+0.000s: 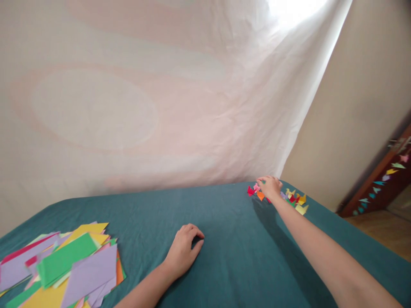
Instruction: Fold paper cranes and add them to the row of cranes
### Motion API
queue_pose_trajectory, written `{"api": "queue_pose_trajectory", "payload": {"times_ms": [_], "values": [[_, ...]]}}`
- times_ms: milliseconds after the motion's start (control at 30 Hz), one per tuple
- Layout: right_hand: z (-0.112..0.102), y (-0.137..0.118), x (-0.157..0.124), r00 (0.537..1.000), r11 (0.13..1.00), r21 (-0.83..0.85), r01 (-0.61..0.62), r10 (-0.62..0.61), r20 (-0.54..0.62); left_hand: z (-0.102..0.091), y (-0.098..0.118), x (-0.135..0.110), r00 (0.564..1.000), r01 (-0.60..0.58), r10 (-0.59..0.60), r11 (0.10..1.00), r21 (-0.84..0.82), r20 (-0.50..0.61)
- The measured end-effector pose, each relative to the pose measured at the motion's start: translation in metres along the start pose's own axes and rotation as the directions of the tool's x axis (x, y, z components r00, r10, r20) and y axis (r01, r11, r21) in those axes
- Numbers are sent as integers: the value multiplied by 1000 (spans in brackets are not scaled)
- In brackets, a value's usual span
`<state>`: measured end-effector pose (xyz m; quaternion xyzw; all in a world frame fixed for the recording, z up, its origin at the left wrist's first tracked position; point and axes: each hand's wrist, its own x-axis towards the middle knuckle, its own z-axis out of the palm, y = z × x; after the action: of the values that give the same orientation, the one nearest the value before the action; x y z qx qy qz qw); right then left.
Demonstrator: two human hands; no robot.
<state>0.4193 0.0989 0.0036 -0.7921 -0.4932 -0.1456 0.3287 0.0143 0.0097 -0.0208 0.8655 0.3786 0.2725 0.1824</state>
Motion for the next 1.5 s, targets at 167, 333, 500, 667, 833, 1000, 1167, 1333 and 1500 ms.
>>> {"api": "queue_pose_trajectory", "payload": {"times_ms": [167,333,500,667,833,1000,1167,1333,1500], "values": [[-8,-14,-10,997,995,84,60,-64,45,0,-1,-1,1000,0,0,1000,-2,6],[-10,-62,-60,926,919,287,269,-328,185,0,-1,-1,1000,1,-1,1000,-11,7],[-23,-116,-139,764,772,516,371,-570,303,1,0,-2,1000,3,-3,1000,-15,1],[-36,-143,-191,612,630,729,266,-695,378,4,-1,-7,1000,11,-10,1000,13,-22],[-30,-143,-204,623,624,737,261,-692,365,4,-1,-10,1000,19,-19,1000,15,-13],[-25,-139,-206,606,611,738,287,-712,354,-8,-2,-8,996,-31,34,999,-36,82],[-26,-138,-206,594,611,729,307,-722,355,-50,-5,-4,935,-65,91,994,-87,344],[-25,-136,-207,584,612,725,316,-728,360,-92,-21,-18,927,71,-60,997,-15,370],[-22,-132,-208,581,602,728,328,-737,347,-132,-56,-57,909,360,-376,925,119,180]]}}
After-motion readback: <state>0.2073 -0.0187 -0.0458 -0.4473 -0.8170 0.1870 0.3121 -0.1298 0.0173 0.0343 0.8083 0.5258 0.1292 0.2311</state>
